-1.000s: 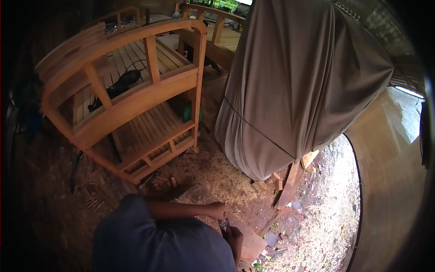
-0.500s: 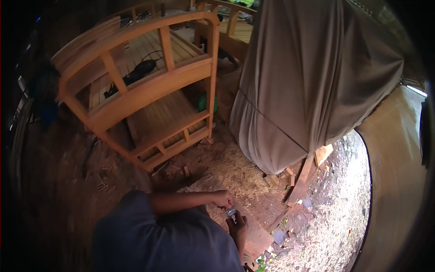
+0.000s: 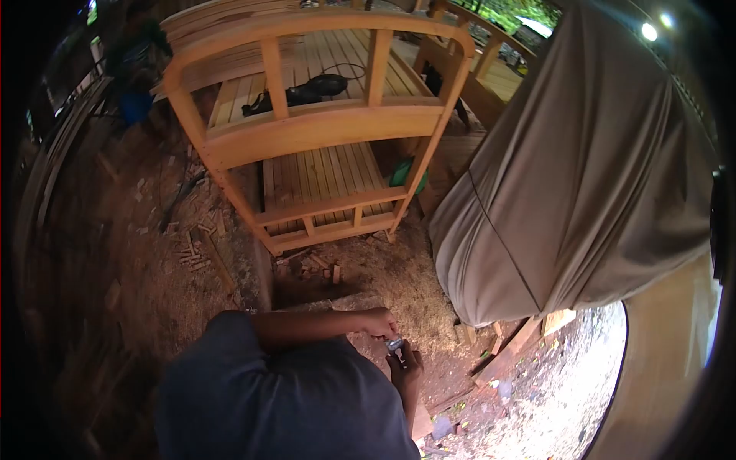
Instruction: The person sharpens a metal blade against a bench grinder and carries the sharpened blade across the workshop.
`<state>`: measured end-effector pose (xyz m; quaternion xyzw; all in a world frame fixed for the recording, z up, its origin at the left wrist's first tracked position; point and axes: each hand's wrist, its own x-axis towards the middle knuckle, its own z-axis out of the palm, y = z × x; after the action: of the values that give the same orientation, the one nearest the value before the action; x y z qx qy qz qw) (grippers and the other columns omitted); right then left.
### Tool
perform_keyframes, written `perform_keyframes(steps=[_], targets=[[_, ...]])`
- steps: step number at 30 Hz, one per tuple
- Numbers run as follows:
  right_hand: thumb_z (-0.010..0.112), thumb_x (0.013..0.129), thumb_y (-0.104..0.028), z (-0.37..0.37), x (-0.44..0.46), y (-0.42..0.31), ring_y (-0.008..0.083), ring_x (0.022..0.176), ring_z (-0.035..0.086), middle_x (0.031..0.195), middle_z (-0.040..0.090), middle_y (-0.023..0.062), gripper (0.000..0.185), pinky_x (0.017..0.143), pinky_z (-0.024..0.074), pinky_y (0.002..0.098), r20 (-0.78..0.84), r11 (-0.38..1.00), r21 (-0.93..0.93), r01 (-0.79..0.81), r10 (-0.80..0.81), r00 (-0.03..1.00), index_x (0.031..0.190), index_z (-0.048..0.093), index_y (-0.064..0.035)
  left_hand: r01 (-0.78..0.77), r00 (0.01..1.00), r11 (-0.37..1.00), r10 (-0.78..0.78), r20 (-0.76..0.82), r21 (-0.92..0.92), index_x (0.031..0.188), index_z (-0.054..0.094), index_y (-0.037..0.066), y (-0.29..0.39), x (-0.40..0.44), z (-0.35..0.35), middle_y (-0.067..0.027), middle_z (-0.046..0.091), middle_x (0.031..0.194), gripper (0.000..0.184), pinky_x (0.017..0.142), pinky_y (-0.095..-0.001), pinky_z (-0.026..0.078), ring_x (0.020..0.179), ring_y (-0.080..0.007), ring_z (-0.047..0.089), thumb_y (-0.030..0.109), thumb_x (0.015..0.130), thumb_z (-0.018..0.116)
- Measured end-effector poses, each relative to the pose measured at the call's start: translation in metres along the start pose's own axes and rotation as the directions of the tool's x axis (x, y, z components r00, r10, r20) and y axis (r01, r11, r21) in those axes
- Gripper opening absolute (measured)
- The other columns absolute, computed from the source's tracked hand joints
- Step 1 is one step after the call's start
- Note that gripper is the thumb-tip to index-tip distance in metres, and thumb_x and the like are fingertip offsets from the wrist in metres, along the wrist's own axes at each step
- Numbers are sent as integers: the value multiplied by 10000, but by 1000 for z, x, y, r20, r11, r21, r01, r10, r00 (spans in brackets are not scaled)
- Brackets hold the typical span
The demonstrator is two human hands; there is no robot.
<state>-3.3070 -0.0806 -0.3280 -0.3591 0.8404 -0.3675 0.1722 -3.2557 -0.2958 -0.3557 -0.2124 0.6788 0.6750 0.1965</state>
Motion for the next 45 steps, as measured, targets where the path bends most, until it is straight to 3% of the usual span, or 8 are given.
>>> perform_keyframes(steps=[8,11,14,21,24,30,40,45], targets=[[817,764,-182,14,40,-13,344,862,636,952,654,167,596,751,520,434,117,988,42,146,-150,982,1295,620,5,56,998,949,-52,21,-310,924,682,68,-20,-8,-31,8,595,728,236,557,-268,466,638,-88,558,281,890,778],[834,694,-59,22,54,-15,269,796,659,945,668,152,657,691,550,384,91,974,-5,227,-226,970,1314,619,-34,89,995,894,-62,74,-439,917,671,75,-26,-3,-42,5,570,708,219,533,-281,437,612,-94,528,271,900,766],[847,692,-97,30,70,-21,272,832,675,952,671,147,667,713,550,393,122,980,-29,196,-191,974,1318,621,-53,152,987,842,-107,116,-518,914,678,73,-27,2,-56,-4,561,696,188,520,-297,417,586,-108,512,252,926,734],[846,706,-130,61,131,-60,325,865,668,957,667,160,642,753,541,434,180,985,0,172,-169,969,1300,625,-29,95,994,796,-102,22,-598,818,679,50,-22,-4,-127,-35,553,654,210,510,-335,418,563,-149,514,226,919,733],[837,709,-126,70,156,-77,336,864,659,951,662,162,635,750,531,443,237,966,-59,251,-231,944,1296,619,-18,24,998,759,19,60,-651,909,689,76,-42,2,-154,-3,584,720,107,555,-301,444,618,-118,544,175,909,730],[824,686,-43,92,189,-104,317,815,657,920,651,170,665,711,538,426,359,881,-38,471,-428,829,1307,593,19,-35,994,641,-58,-93,-766,922,668,108,-48,-34,-182,13,584,722,91,581,-297,458,649,-104,555,134,879,744],[828,716,-186,115,230,-116,373,828,614,931,637,168,664,707,498,465,521,655,144,742,-688,506,1316,586,-39,-330,888,486,-132,-441,-809,811,691,100,-61,-82,-171,-4,565,670,60,523,-322,419,572,-134,502,90,863,720],[814,733,-185,114,218,-116,386,846,609,933,626,175,661,718,490,473,591,681,151,717,-643,487,1332,572,-41,-406,831,504,-143,-537,-762,809,691,102,-75,-85,-150,-10,562,671,65,537,-329,419,577,-141,504,98,872,707]])
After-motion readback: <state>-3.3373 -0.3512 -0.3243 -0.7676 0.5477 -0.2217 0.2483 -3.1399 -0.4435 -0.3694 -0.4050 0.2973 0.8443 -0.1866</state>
